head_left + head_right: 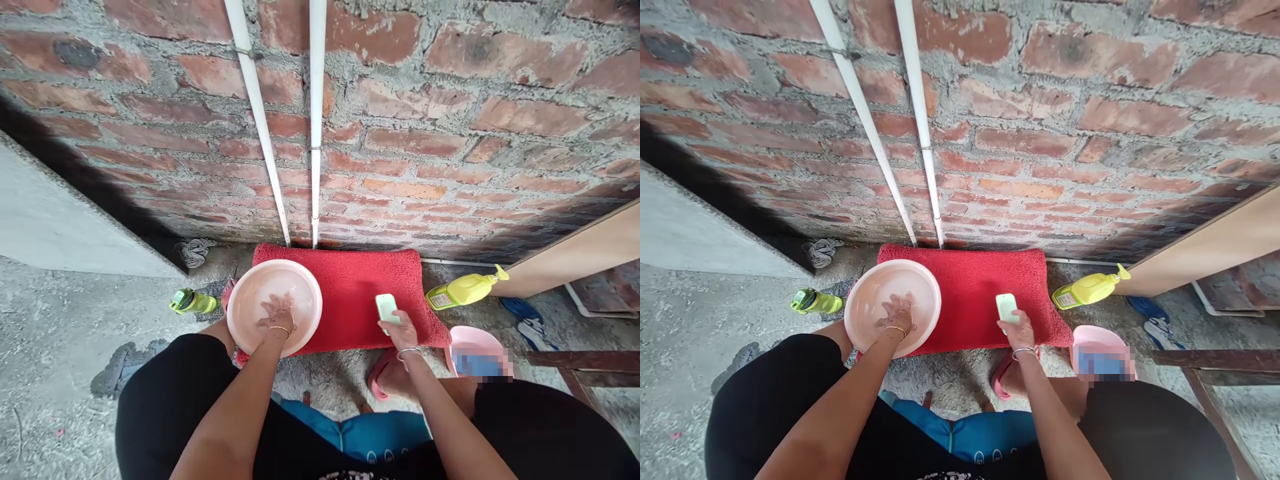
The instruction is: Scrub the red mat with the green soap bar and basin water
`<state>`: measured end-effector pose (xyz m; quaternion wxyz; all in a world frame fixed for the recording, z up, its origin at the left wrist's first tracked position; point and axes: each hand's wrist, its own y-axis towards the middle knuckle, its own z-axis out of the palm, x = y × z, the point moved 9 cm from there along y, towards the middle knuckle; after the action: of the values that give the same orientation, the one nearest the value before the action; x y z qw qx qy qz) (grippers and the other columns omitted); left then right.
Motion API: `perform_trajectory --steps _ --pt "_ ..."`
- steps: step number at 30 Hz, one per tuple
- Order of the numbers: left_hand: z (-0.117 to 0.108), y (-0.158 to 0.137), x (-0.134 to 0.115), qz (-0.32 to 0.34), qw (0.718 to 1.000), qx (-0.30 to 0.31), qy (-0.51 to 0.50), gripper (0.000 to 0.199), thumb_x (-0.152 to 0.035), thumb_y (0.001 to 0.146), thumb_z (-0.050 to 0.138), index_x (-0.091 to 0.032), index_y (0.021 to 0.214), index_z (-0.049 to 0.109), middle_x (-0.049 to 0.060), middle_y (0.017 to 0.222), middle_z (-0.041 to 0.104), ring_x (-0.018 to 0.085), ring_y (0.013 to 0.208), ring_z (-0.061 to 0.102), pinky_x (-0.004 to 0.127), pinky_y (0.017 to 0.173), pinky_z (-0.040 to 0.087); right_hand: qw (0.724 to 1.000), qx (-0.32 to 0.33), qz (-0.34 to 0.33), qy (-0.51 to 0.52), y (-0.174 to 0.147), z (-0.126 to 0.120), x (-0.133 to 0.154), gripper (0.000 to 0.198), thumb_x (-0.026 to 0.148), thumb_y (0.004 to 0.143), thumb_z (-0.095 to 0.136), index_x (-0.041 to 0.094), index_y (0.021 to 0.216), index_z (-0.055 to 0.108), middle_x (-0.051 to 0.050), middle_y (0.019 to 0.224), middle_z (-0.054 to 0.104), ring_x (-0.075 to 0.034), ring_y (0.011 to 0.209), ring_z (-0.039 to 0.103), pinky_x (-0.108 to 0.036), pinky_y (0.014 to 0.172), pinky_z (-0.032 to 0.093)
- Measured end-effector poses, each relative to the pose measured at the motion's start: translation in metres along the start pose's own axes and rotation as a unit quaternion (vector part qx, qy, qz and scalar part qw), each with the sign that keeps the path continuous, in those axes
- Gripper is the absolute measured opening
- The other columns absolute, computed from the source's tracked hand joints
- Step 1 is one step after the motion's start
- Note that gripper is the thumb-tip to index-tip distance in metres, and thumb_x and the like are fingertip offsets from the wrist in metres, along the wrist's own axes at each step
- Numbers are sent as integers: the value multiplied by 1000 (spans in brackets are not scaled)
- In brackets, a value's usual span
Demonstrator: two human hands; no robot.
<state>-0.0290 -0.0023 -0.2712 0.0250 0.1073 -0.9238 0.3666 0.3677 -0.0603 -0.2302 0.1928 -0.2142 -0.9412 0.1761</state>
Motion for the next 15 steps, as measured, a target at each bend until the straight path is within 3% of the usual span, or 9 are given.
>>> perform_trajectory --steps 4,7,9,12,15 --pt "1 0 2 -3 1000 -6 -20 126 -54 76 93 -43 178 21 21 188 14 59 166 22 82 108 52 997 35 4 68 17 26 86 48 35 88 75 25 133 63 -10 137 68 -27 125 69 -35 102 55" --pt "3 2 1 1 999 7 -32 125 -57 76 92 -42 178 23 22 187 16 60 166 20 82 106 53 994 93 -42 26 25 46 145 49 35 90 77 28 136 63 -7 140 66 -24 123 69 -31 100 52" --pt "4 3 1 1 999 13 -32 124 -53 77 91 -41 179 22 22 187 17 61 166 19 82 105 54 990 116 -78 -13 29 54 168 49 32 91 77 27 138 63 -9 142 64 -25 125 66 -31 101 49" --pt "3 3 1 -4 1000 14 -20 121 -43 80 90 -42 179 20 20 188 16 59 167 21 82 105 55 987 113 -109 -39 37 49 164 48 29 91 76 27 138 65 -9 142 64 -26 128 64 -32 101 47" --pt "3 1 0 -2 1000 8 -12 122 -39 80 90 -42 179 19 20 188 15 59 166 23 81 105 56 993 75 -67 -55 48 24 110 47 35 92 75 30 138 66 -11 139 67 -28 123 68 -35 98 51"
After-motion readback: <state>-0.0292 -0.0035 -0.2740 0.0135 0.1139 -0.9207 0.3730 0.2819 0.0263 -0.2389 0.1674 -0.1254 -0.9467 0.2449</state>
